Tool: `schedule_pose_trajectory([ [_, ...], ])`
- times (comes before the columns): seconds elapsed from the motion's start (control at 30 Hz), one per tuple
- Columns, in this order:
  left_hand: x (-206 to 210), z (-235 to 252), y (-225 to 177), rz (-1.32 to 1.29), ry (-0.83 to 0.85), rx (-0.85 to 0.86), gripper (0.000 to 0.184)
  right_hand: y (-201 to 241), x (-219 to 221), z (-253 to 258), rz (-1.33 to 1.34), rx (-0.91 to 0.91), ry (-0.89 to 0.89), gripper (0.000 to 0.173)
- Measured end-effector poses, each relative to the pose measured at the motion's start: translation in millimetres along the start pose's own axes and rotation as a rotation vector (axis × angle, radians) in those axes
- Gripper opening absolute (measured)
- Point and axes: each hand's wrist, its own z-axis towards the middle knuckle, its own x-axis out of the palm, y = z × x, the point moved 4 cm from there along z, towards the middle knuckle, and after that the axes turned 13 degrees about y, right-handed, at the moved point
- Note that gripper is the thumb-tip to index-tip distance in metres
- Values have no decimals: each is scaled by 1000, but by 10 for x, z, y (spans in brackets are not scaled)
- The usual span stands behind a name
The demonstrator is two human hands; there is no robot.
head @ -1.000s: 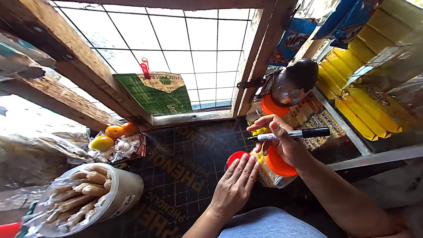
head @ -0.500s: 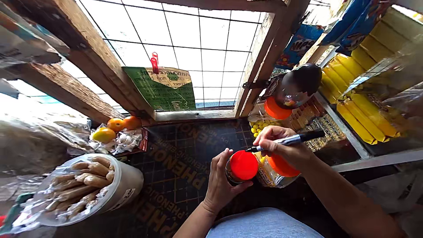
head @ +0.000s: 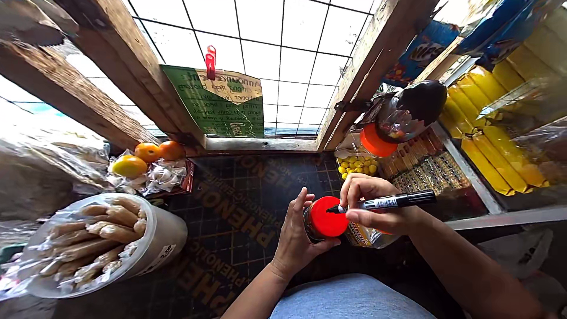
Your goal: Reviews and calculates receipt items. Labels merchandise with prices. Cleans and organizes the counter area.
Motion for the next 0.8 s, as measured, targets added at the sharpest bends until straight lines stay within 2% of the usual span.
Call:
schedule_pose_trajectory([
  [0.03,3,-1,5,-5,3,-7,114,6,19,22,-24,40,-50,26],
  [0.1,6,1,17,-7,13,-21,112,-11,55,46,-53,118,-139,31],
  [0.4,-7,6,3,39,57,-77,94,-16,138,63,-135,128,-150,18],
  [0.8,11,-2,7,28,54,-93,91,-34,183,73,-165,120,-103,15],
])
